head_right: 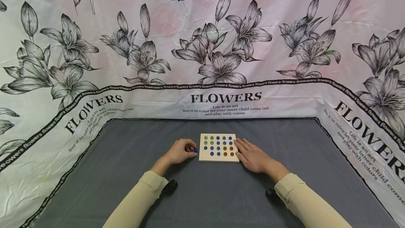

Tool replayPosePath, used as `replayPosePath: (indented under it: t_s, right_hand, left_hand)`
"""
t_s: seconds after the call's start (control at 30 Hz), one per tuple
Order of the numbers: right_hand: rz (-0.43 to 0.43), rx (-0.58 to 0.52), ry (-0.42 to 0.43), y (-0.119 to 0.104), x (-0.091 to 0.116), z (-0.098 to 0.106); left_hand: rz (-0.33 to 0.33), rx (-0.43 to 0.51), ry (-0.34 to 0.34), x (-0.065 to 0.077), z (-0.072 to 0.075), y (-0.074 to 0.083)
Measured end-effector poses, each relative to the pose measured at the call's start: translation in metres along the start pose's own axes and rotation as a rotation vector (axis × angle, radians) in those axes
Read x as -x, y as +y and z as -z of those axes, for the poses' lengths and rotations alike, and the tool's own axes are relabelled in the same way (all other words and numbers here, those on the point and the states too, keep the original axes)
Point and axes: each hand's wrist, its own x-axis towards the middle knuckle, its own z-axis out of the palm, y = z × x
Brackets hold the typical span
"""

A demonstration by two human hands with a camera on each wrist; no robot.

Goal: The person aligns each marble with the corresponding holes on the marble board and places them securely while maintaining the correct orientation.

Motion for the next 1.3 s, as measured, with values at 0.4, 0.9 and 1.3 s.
replayPosePath:
  t_s: [0.4, 0.9, 1.3]
  right_hand:
    - [0.006, 0.004, 0.007, 0.0013, -0.0003, -0.0022]
    - [0.01, 0.013, 0.024, -0.0003, 0.0, -0.0037]
    - [0.024, 0.003, 0.039, -0.0083, 0.0042, -0.0019]
  left_hand:
    - [0.012, -0.01, 0.011, -0.0023, -0.0029, -0.0004]
    - [0.028, 0.006, 0.006, -0.0027, 0.0011, -0.0019]
    - [-0.003, 0.032, 0.011, 0.003, 0.0038, 0.0033]
